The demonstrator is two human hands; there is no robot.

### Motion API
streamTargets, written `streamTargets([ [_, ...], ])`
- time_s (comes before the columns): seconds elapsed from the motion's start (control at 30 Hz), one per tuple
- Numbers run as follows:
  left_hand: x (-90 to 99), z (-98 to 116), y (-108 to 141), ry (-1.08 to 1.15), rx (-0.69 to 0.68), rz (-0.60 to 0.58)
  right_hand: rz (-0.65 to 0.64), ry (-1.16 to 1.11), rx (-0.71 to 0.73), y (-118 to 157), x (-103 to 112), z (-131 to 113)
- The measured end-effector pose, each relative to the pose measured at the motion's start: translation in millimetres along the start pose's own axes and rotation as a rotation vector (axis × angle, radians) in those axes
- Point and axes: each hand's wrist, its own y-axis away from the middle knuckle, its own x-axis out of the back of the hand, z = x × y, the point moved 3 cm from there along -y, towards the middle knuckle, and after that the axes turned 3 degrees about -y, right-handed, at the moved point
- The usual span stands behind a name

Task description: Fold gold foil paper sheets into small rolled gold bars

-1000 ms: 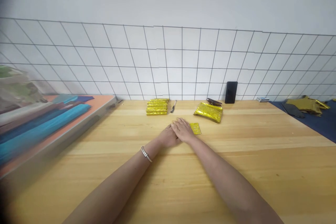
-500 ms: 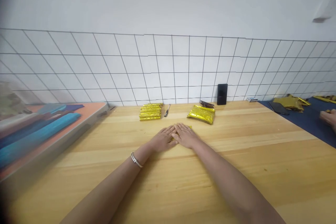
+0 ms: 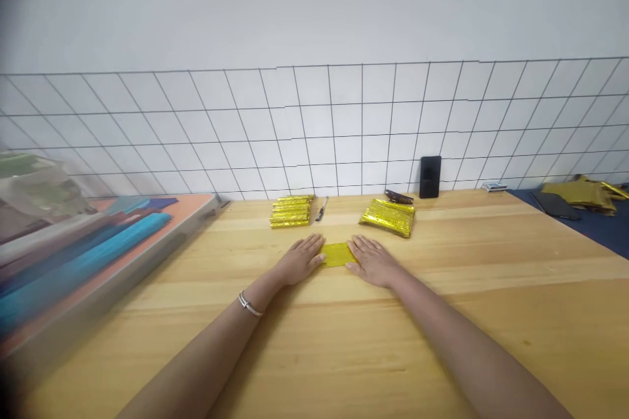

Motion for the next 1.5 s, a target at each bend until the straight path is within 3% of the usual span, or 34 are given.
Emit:
streamTargets([
  [0.13, 6.4, 3, -1, -0.024, 0.127, 0.087, 0.008, 0.016, 0.006, -1, -1, 1],
  [0.23, 14.7, 24, -1, -0.024, 0.083, 0.201, 0.012, 0.018, 0.009, -2, -3, 2],
  [0.3, 15.5, 43, -2, -0.005, -0.069, 0.147, 0.013, 0.016, 0.012, -3, -5, 3],
  [0.37, 13.0, 58, 0, 0.015, -0.217, 0.021, 0.017, 0.014, 0.015, -4, -6, 3],
  [0.47, 10.1, 66, 1, 0.015, -0.27, -0.077, 0.026, 0.012, 0.017, -3, -6, 2],
  [0.83, 9.2, 41, 6, -0.065, -0.211, -0.133, 0.053, 0.014, 0.026, 1, 0, -1],
  [1.0, 10.1, 39, 7, -0.054, -0.23, -0.098, 0.163, 0.047, 0.089, 6, 6, -20],
  [1.13, 10.5, 40, 7, -0.031, -0.235, -0.103, 0.051, -0.015, 0.214, 10, 3, -37],
  [1.5, 13.6, 28, 7, -0.012, -0.196, -0.162, -0.04, -0.066, 0.119, 13, 4, -32],
])
